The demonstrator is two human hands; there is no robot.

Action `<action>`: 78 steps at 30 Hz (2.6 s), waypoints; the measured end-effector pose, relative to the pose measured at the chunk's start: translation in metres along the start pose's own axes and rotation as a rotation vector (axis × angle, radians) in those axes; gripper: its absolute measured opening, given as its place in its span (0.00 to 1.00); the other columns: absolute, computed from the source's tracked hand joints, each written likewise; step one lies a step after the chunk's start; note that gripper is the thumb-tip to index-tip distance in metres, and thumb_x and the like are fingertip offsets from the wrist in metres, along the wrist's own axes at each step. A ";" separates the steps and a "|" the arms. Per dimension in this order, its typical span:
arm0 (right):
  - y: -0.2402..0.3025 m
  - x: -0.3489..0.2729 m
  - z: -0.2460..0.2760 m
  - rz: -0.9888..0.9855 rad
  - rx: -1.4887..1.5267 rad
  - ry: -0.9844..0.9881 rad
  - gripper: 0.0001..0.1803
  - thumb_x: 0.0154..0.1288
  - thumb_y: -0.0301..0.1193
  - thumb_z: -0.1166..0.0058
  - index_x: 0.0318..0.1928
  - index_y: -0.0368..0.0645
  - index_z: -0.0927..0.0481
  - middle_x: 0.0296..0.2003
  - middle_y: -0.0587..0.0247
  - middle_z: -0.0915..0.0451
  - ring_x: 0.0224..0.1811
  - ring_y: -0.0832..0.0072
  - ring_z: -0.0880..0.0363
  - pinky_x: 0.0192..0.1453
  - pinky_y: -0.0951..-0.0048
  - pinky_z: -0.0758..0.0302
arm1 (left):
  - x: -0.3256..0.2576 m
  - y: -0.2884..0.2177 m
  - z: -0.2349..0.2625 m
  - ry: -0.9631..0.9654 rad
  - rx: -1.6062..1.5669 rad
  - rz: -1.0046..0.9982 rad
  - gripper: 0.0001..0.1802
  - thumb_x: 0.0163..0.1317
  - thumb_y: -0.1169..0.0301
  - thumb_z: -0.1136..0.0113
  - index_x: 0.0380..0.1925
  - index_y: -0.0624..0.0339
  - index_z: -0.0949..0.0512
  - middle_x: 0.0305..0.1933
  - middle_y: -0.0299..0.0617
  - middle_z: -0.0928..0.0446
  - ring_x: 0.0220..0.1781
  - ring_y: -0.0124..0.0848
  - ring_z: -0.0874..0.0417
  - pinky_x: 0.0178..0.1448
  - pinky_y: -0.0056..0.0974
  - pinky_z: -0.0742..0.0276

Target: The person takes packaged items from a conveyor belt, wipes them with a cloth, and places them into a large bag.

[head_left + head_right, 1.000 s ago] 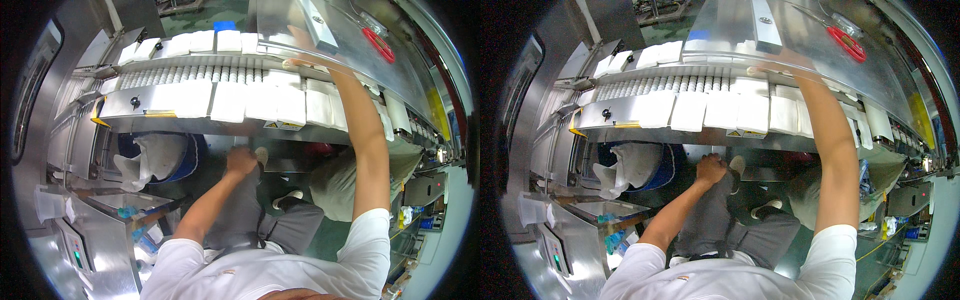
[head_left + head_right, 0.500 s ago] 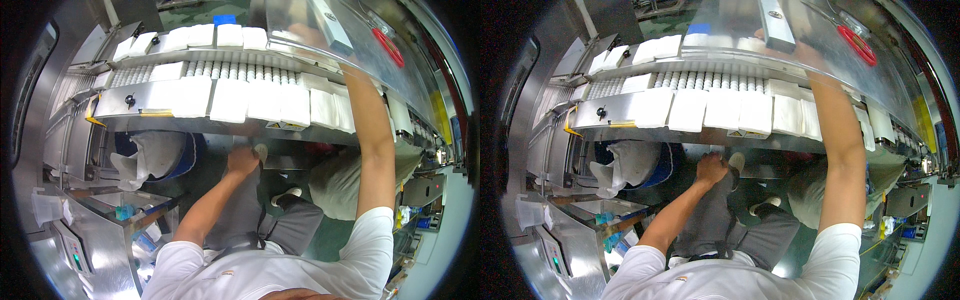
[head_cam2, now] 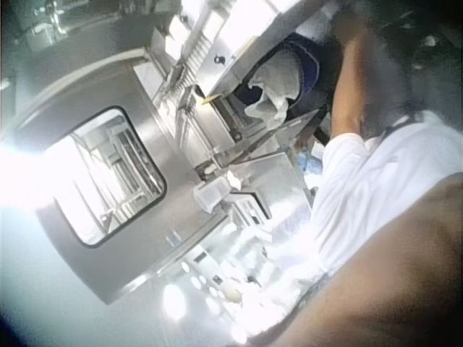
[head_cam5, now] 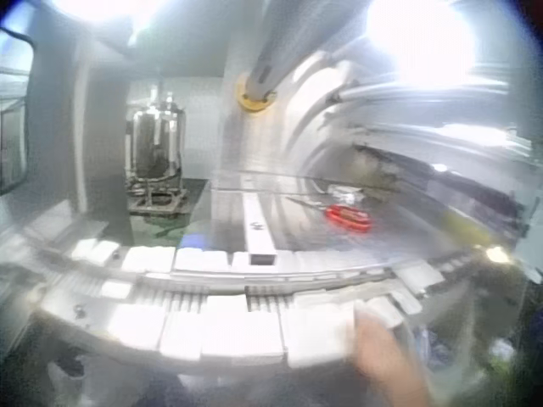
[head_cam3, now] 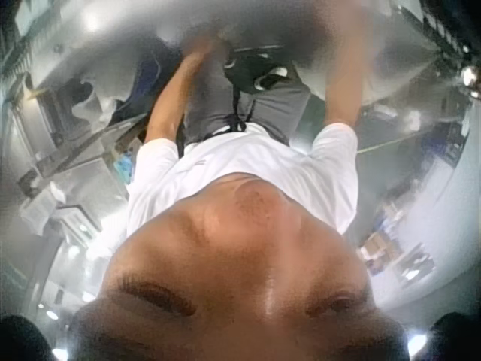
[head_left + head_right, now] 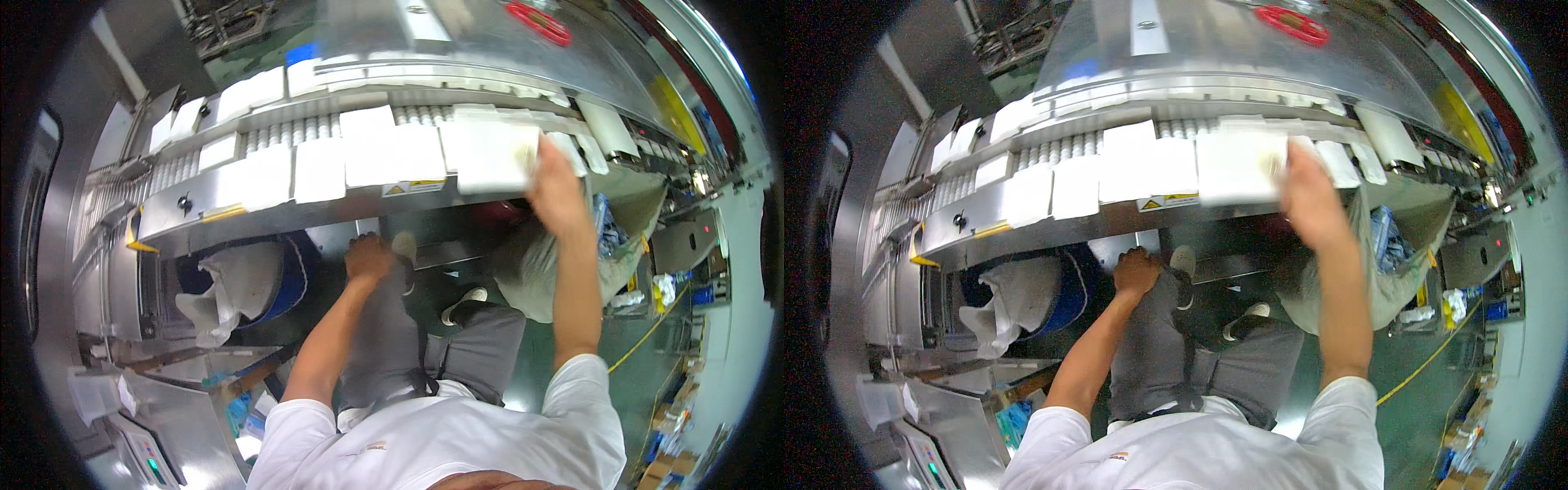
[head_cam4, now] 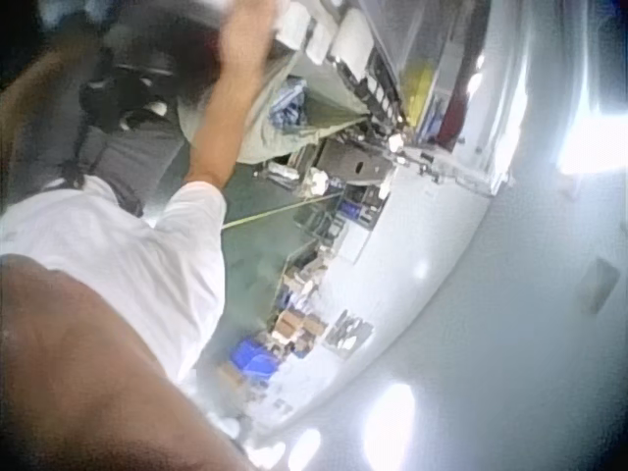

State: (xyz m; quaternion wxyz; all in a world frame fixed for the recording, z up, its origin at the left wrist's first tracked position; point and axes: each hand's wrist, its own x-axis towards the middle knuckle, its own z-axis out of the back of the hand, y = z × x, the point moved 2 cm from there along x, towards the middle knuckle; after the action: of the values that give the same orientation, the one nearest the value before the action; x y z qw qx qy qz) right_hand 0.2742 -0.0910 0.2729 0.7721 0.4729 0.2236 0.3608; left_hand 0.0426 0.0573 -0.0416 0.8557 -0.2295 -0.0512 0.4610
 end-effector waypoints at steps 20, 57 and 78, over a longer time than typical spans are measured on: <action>-0.383 -0.283 -0.032 -0.567 1.110 -0.192 0.21 0.79 0.30 0.49 0.68 0.40 0.28 0.62 0.54 0.20 0.64 0.60 0.19 0.69 0.52 0.20 | -0.016 -0.010 0.005 -0.036 0.094 -0.060 0.20 0.66 0.58 0.47 0.41 0.64 0.17 0.49 0.54 0.16 0.54 0.56 0.19 0.57 0.57 0.21; -0.439 -0.289 -0.034 -0.445 1.452 -0.380 0.24 0.77 0.24 0.46 0.69 0.35 0.30 0.68 0.50 0.25 0.71 0.57 0.27 0.77 0.51 0.29 | -0.011 0.004 0.002 -0.046 -0.052 0.024 0.21 0.65 0.58 0.45 0.39 0.66 0.15 0.47 0.60 0.16 0.51 0.60 0.17 0.60 0.59 0.21; -0.497 -0.298 -0.023 -0.525 1.639 -0.453 0.26 0.80 0.24 0.54 0.74 0.35 0.37 0.73 0.48 0.36 0.74 0.51 0.38 0.83 0.50 0.40 | -0.026 -0.006 0.029 0.170 -0.166 0.072 0.25 0.66 0.51 0.42 0.44 0.62 0.12 0.50 0.56 0.14 0.54 0.55 0.14 0.57 0.55 0.19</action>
State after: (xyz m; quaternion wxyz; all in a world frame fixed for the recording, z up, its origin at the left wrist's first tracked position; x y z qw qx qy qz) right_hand 0.2396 -0.4516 -0.1795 0.2746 0.8703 0.3546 -0.2034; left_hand 0.0233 0.0430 -0.0103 0.8180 -0.3392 -0.0083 0.4645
